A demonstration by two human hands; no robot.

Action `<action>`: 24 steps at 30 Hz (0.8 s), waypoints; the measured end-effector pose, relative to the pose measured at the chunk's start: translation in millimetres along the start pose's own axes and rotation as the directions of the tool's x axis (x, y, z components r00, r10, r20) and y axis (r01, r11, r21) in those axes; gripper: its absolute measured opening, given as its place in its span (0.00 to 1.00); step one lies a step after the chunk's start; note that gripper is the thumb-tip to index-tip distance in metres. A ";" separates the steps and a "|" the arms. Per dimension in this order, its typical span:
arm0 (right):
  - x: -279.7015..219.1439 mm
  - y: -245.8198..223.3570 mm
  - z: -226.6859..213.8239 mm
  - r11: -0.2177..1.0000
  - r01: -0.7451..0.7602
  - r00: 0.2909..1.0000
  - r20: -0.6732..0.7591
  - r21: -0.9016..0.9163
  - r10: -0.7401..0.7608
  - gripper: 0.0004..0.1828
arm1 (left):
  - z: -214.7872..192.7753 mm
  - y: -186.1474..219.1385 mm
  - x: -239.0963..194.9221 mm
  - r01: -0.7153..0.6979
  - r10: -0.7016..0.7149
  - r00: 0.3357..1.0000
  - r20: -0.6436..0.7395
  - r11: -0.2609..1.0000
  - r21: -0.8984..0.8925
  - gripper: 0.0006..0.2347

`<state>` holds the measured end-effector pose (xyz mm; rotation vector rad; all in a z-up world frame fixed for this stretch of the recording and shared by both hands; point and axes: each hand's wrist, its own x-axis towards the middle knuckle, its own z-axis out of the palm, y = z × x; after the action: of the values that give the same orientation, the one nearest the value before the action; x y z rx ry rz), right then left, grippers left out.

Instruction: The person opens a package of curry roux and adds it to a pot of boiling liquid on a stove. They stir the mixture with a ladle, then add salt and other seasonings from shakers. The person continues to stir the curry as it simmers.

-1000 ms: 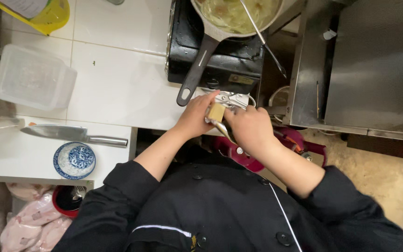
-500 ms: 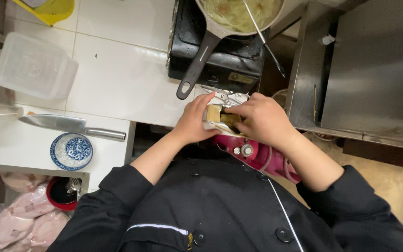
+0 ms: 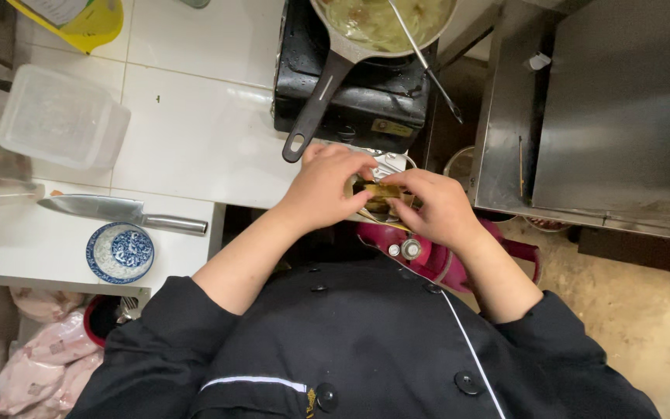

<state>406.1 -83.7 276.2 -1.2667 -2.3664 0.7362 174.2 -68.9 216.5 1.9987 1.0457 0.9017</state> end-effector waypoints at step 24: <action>-6.7 16.1 27.2 0.991 -0.108 0.989 -0.097 0.076 0.115 0.18 | 2.3 10.1 8.9 -0.270 0.264 0.963 0.060 0.927 0.261 0.14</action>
<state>405.8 -89.4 244.4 -1.3820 -2.1849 0.7628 183.8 -66.1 225.9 2.4173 0.9349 0.9120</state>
